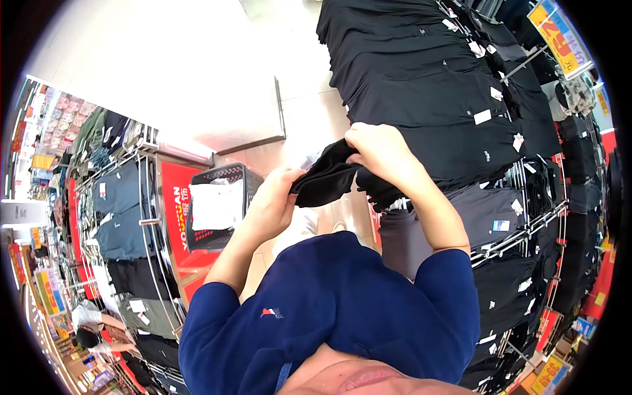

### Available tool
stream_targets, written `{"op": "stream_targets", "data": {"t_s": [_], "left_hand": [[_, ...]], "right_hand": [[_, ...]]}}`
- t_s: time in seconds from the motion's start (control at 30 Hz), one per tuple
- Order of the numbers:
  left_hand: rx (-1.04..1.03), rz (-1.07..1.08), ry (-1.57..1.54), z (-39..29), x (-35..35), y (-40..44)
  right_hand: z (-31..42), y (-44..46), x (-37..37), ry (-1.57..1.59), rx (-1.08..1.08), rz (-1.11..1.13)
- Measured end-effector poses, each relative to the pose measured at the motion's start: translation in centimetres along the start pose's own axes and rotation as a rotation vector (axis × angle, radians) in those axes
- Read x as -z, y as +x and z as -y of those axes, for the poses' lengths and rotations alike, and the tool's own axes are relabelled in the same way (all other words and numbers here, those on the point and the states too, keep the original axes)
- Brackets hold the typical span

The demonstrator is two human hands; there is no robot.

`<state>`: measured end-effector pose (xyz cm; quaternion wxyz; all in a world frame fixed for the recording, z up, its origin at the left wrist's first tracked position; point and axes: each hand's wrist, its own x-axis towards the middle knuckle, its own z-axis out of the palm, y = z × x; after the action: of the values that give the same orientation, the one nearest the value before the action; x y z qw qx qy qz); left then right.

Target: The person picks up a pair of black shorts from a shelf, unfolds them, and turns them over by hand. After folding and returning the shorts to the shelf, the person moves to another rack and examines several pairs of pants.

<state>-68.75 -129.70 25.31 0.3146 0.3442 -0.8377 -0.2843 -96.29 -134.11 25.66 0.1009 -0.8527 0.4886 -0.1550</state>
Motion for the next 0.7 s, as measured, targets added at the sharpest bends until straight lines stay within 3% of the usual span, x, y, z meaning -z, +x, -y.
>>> {"op": "stream_targets", "data": {"t_s": [0.1,0.17,0.23,0.33,0.43,0.5,0.57,0.7], "left_hand": [[-0.012,0.067,-0.021,2.8,0.5,2.2],[-0.050,0.103,-0.026,5.3,0.9,3.7],[-0.069,0.109,-0.061,8.1,2.2,5.4],[-0.168,0.110,-0.107,11.4,4.4,8.2],[-0.157,0.169,-0.188,13.6,6.7,11.3],[-0.171,0.166,-0.209,15.0,8.5,13.3],[-0.194,0.155,-0.196,16.6,9.8,15.2],[-0.251,0.122,-0.228,18.9,11.9,18.8]], "right_hand": [[-1.5,2.1,-2.0,-0.087,-0.054,0.064],[-2.3,3.5,-2.3,-0.091,-0.060,-0.022],[-3.0,5.3,-1.1,-0.028,-0.065,-0.102],[-2.1,8.4,2.0,0.149,-0.213,0.020],[-2.2,11.6,3.4,0.143,-0.228,0.054],[-3.3,13.1,3.6,0.190,-0.246,-0.015],[-3.9,14.5,4.7,0.289,-0.309,0.026],[-6.1,16.2,1.8,0.742,-0.275,-0.161]]}}
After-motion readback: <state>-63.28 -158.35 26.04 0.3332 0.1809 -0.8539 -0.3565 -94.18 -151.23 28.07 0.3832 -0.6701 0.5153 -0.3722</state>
